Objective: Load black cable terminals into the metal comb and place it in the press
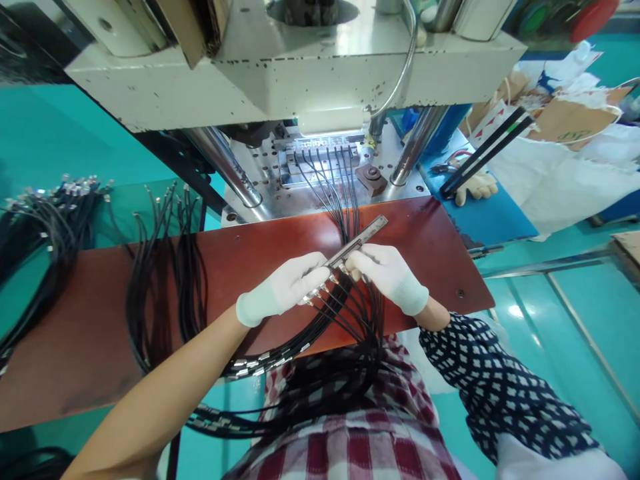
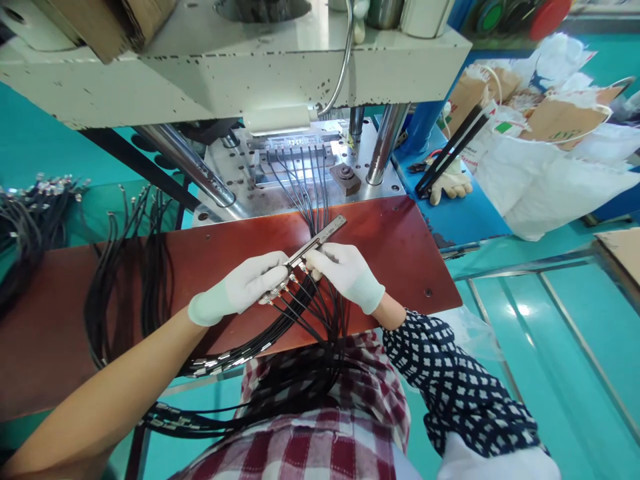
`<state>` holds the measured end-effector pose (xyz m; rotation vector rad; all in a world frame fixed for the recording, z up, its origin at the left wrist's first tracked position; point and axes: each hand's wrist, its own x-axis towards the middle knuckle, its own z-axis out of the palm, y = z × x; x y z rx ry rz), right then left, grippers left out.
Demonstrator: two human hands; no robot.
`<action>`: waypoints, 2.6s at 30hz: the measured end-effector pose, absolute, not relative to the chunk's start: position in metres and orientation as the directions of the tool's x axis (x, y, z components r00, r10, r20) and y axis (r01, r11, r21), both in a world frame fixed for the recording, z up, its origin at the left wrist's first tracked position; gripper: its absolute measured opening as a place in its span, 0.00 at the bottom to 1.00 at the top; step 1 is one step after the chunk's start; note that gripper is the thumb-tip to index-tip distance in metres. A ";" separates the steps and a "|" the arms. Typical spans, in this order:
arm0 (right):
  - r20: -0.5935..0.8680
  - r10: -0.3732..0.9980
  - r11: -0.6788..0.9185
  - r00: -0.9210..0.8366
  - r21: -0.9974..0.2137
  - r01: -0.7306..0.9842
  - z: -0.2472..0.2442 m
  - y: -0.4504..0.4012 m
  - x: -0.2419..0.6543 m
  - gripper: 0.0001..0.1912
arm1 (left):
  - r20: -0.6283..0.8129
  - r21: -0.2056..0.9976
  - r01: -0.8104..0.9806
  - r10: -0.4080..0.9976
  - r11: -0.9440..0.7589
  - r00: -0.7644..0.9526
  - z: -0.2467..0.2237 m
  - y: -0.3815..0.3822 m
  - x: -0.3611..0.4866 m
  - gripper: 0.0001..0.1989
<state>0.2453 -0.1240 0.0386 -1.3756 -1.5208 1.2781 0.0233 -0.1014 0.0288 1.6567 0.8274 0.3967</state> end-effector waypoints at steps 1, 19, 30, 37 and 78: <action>-0.129 0.974 -0.086 -0.187 -0.971 0.221 0.036 -0.122 0.251 0.22 | -0.188 0.964 0.266 0.684 -0.009 0.705 0.028 -0.101 0.023 0.19; -0.227 0.973 -0.219 -0.040 -0.963 0.155 0.040 -0.169 0.269 0.13 | -0.260 0.958 0.115 0.622 0.264 0.739 0.034 -0.098 0.015 0.23; -0.204 0.937 -0.167 -0.283 -0.975 0.150 0.072 -0.145 0.253 0.15 | -0.253 0.967 0.208 0.596 0.145 0.762 0.062 -0.098 0.005 0.20; -0.201 0.898 -0.122 -0.392 -0.968 0.217 0.065 -0.133 0.254 0.18 | -0.266 0.964 0.220 0.576 0.150 0.773 0.057 -0.099 0.006 0.19; 0.023 0.996 -0.044 0.084 -0.704 0.709 0.026 -0.174 0.294 0.17 | -0.353 0.857 0.002 0.586 0.515 0.729 0.037 -0.110 -0.016 0.23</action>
